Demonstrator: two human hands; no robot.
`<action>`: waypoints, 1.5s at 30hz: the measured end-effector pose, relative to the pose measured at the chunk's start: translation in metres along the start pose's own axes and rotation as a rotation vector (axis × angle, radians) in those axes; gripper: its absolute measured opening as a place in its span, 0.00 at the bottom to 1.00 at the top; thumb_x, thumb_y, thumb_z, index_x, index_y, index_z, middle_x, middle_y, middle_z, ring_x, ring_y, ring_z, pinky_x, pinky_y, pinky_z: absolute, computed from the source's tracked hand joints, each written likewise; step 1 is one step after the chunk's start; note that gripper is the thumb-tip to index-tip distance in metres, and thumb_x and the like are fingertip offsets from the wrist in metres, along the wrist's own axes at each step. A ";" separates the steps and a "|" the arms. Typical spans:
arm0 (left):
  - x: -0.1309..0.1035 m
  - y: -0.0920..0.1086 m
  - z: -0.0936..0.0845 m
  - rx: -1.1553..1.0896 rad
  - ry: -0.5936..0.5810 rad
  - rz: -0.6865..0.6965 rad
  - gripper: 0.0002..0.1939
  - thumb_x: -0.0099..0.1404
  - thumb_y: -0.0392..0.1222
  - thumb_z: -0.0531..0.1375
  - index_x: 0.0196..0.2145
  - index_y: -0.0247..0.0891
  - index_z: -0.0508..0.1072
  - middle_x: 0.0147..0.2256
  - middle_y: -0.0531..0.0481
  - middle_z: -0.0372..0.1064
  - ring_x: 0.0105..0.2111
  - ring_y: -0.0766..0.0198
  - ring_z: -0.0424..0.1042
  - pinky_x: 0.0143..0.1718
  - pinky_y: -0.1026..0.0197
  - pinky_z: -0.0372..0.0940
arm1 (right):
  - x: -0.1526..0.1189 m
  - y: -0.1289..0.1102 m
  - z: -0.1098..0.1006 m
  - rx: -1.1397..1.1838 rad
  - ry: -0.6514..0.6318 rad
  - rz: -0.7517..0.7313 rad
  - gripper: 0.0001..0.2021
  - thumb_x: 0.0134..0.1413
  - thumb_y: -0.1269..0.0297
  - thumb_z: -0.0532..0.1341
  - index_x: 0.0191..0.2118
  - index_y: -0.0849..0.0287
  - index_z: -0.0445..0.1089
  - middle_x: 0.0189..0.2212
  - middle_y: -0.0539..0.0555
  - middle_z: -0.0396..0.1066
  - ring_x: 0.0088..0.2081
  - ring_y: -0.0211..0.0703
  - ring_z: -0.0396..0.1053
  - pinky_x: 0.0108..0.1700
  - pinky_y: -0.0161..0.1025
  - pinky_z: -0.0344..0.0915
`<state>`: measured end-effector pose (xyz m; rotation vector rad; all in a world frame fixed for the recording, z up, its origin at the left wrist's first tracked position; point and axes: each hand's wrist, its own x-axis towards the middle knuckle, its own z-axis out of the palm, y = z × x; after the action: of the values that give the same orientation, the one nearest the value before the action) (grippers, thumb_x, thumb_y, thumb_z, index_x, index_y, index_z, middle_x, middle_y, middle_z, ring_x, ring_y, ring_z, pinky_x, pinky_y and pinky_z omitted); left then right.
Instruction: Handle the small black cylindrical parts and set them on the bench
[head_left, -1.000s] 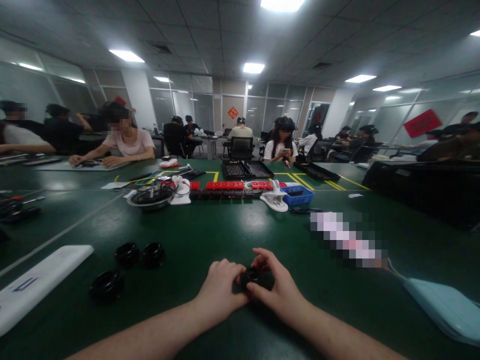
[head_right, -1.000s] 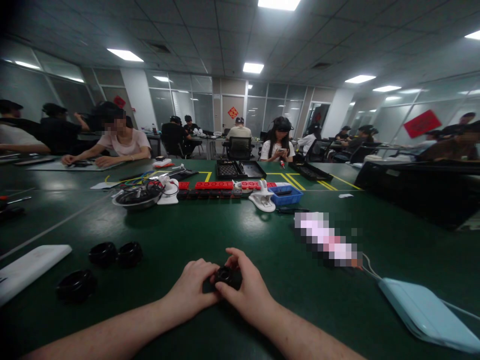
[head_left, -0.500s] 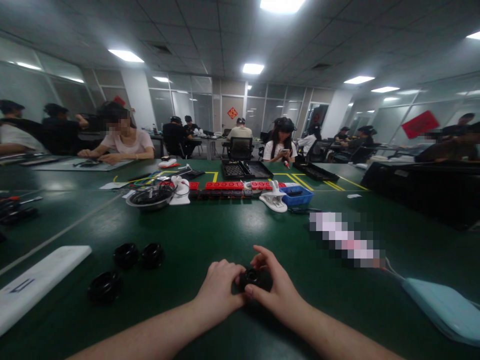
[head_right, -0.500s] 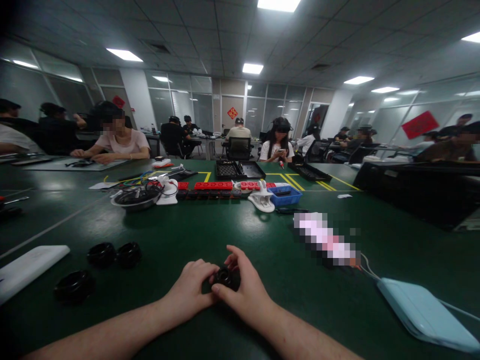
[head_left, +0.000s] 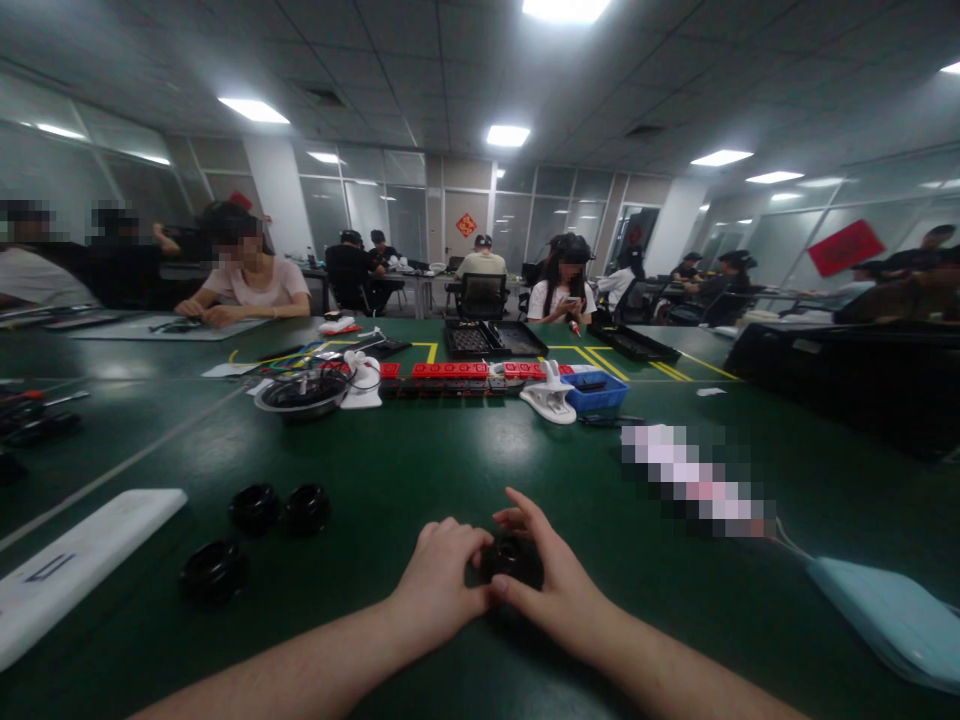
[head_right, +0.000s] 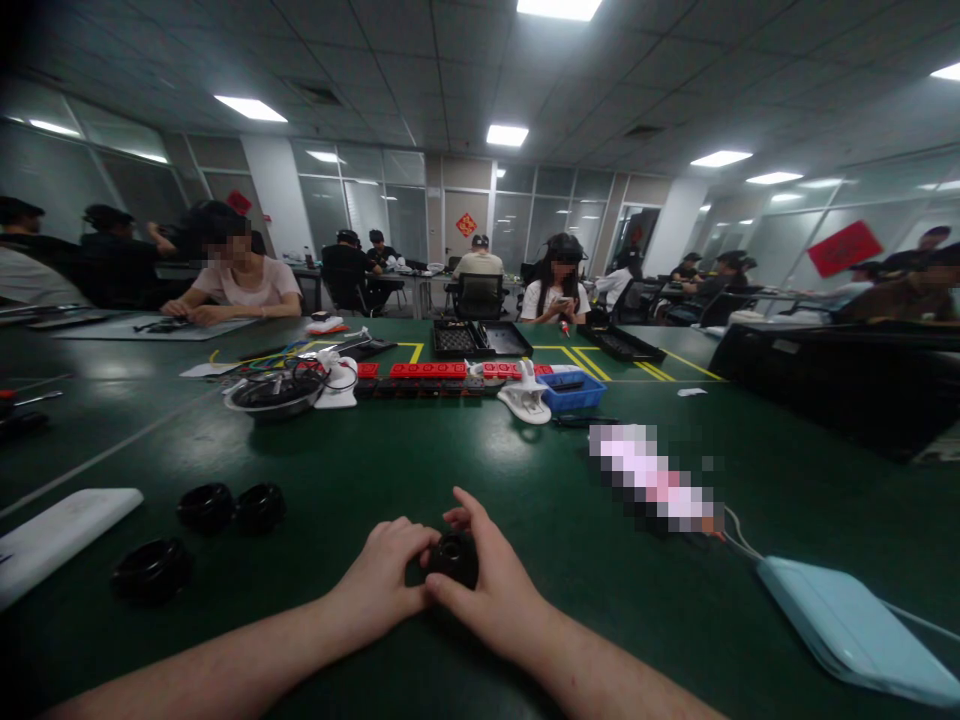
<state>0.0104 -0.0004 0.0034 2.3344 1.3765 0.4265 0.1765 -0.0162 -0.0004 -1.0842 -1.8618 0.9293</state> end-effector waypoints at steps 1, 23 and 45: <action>0.000 0.000 0.000 0.007 -0.004 0.002 0.07 0.52 0.42 0.60 0.30 0.39 0.68 0.29 0.54 0.65 0.33 0.60 0.62 0.35 0.60 0.53 | 0.001 0.001 0.001 -0.018 0.023 0.011 0.35 0.41 0.73 0.61 0.56 0.57 0.48 0.44 0.56 0.63 0.46 0.48 0.63 0.51 0.50 0.57; -0.002 -0.001 0.000 -0.030 0.016 0.035 0.10 0.54 0.47 0.60 0.30 0.40 0.68 0.28 0.55 0.64 0.32 0.61 0.61 0.33 0.61 0.52 | 0.002 0.004 -0.004 -0.045 0.042 -0.038 0.24 0.46 0.72 0.59 0.51 0.55 0.56 0.38 0.52 0.67 0.41 0.43 0.67 0.45 0.44 0.63; -0.002 -0.001 0.002 -0.041 0.046 0.048 0.10 0.54 0.48 0.62 0.29 0.39 0.68 0.28 0.55 0.65 0.31 0.60 0.62 0.34 0.61 0.52 | 0.005 0.006 -0.003 0.009 0.189 -0.047 0.22 0.39 0.71 0.63 0.45 0.55 0.63 0.34 0.52 0.67 0.37 0.46 0.66 0.41 0.45 0.63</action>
<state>0.0097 -0.0019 0.0016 2.3420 1.3222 0.5208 0.1794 -0.0093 -0.0028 -1.0801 -1.7190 0.7792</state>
